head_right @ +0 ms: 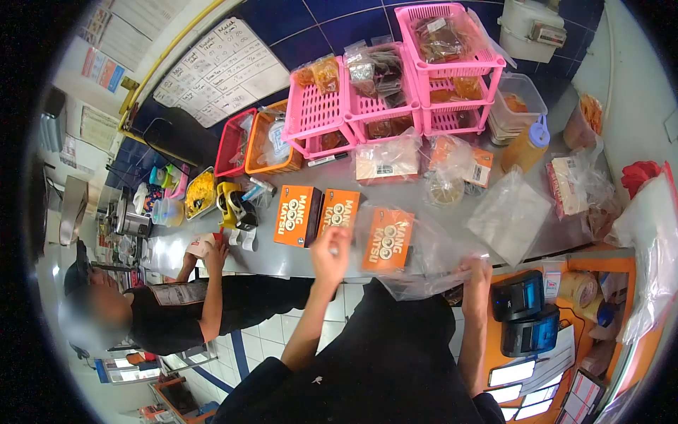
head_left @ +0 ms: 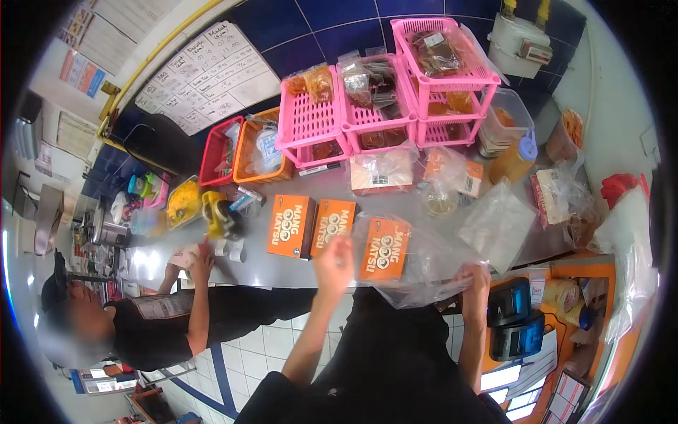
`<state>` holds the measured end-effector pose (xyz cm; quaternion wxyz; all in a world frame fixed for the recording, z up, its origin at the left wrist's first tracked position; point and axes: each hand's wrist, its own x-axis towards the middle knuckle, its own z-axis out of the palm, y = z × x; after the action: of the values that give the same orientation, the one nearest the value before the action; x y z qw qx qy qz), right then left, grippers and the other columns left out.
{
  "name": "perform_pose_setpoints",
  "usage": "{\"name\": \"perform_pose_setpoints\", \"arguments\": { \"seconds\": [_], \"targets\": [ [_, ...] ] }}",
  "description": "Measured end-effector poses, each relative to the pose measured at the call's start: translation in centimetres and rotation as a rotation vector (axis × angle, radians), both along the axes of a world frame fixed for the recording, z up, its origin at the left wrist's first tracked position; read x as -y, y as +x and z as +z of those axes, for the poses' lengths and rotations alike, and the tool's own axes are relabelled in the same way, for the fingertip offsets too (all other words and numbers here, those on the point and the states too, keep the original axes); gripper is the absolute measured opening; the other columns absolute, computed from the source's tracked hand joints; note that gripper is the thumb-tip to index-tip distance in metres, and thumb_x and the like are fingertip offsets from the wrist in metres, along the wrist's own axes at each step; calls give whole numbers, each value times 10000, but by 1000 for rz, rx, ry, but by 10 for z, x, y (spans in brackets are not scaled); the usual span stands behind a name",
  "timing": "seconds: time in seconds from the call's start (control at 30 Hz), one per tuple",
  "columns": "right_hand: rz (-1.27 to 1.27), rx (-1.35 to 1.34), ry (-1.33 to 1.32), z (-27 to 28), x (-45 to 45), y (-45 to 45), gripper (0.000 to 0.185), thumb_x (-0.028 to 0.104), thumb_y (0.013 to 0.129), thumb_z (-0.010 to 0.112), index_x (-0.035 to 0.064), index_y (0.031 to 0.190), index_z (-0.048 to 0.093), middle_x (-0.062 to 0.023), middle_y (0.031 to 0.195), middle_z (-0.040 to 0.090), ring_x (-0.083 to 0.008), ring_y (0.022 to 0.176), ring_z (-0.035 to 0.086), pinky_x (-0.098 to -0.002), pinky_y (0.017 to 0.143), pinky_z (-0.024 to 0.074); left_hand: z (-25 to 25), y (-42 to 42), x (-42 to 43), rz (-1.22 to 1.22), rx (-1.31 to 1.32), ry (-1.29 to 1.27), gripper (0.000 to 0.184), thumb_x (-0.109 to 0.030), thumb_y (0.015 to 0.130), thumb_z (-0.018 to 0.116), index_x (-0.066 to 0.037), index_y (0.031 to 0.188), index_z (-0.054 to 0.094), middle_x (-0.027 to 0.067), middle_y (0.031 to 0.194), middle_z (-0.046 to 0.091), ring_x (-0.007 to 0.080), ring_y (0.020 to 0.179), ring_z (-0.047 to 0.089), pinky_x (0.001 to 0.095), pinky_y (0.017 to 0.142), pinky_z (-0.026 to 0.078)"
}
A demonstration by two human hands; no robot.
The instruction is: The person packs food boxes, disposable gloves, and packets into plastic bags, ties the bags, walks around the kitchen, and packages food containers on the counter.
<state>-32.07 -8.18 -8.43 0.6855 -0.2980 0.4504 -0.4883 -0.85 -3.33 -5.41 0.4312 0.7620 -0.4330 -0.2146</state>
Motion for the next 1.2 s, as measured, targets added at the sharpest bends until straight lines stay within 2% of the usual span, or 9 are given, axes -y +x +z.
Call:
{"name": "perform_pose_setpoints", "arguments": {
  "seconds": [0.1, 0.27, 0.33, 0.6, 0.77, 0.93, 1.03, 1.17, 1.2],
  "targets": [
    [-192, -18, 84, 16, 5, 4, 219, 139, 900, 485, -23, 976, 612, -66, 837, 595, -166, 715, 549, -306, 671, 454, -40, 47, 32, 39, 215, 50, 216, -173, 885, 634, 13, 993, 607, 213, 1160, 652, 334, 1118, 624, 425, 912, 498],
    [-136, -437, -77, 63, 7, -1, 215, 151, 934, 486, -12, 926, 626, -49, 787, 565, -114, 721, 501, -280, 620, 414, -108, 40, 59, 47, 747, 537, 917, -542, 787, 699, 56, 1388, 348, 361, 1376, 365, 524, 1269, 363, 623, 1009, 324],
    [-79, -719, -178, 75, 2, -1, 215, 139, 941, 473, -5, 945, 632, -35, 771, 554, -92, 735, 474, -265, 638, 404, -97, 38, 65, 6, 638, 618, 1116, -631, 732, 720, -28, 1512, 198, 307, 1381, 350, 509, 1253, 365, 632, 1031, 305],
    [-65, 116, 196, 48, -6, 16, 72, 75, 876, 438, 86, 866, 508, 28, 675, 428, -82, 591, 417, -253, 517, 342, -49, 64, 75, -160, 81, 448, 1058, -323, 683, 823, -79, 1520, 224, 284, 1390, 382, 434, 1310, 384, 510, 1082, 355],
    [-139, -168, 101, 48, 9, 31, 348, 418, 988, 550, 76, 927, 562, 59, 672, 390, -50, 566, 373, -244, 500, 306, 52, 41, 43, -328, -60, 59, 1143, -189, 648, 876, -47, 1527, 159, 205, 1467, 364, 304, 1366, 384, 415, 1121, 357],
    [-144, -557, -126, 64, 15, 49, 328, 243, 985, 496, -10, 850, 654, -22, 660, 493, -100, 562, 400, -292, 518, 320, 98, -18, 5, -711, -423, 266, 1143, -295, 683, 879, -90, 1545, 157, 201, 1496, 330, 342, 1372, 365, 439, 1141, 306],
    [-120, -759, -461, 86, -8, 50, 166, -29, 795, 512, -30, 900, 641, -155, 686, 528, -216, 584, 505, -329, 552, 417, 48, -50, 15, -817, -510, 550, 1094, -320, 730, 851, -61, 1543, 167, 201, 1503, 340, 327, 1394, 345, 428, 1145, 290],
    [325, -767, -582, 82, -66, 33, 569, -109, 611, 543, 41, 1147, 664, -174, 847, 636, -379, 718, 640, -390, 682, 529, -45, -93, 51, -668, -790, 465, 968, -378, 806, 776, -109, 1546, 212, 234, 1503, 342, 345, 1404, 324, 444, 1148, 277],
    [363, -753, -576, 80, -74, 29, 634, -112, 601, 541, 56, 1201, 658, -172, 860, 643, -372, 714, 642, -385, 693, 533, -63, -110, 63, -538, -492, 379, 891, -400, 837, 733, -103, 1530, 260, 238, 1498, 350, 358, 1404, 328, 442, 1152, 278]
  ]
}}
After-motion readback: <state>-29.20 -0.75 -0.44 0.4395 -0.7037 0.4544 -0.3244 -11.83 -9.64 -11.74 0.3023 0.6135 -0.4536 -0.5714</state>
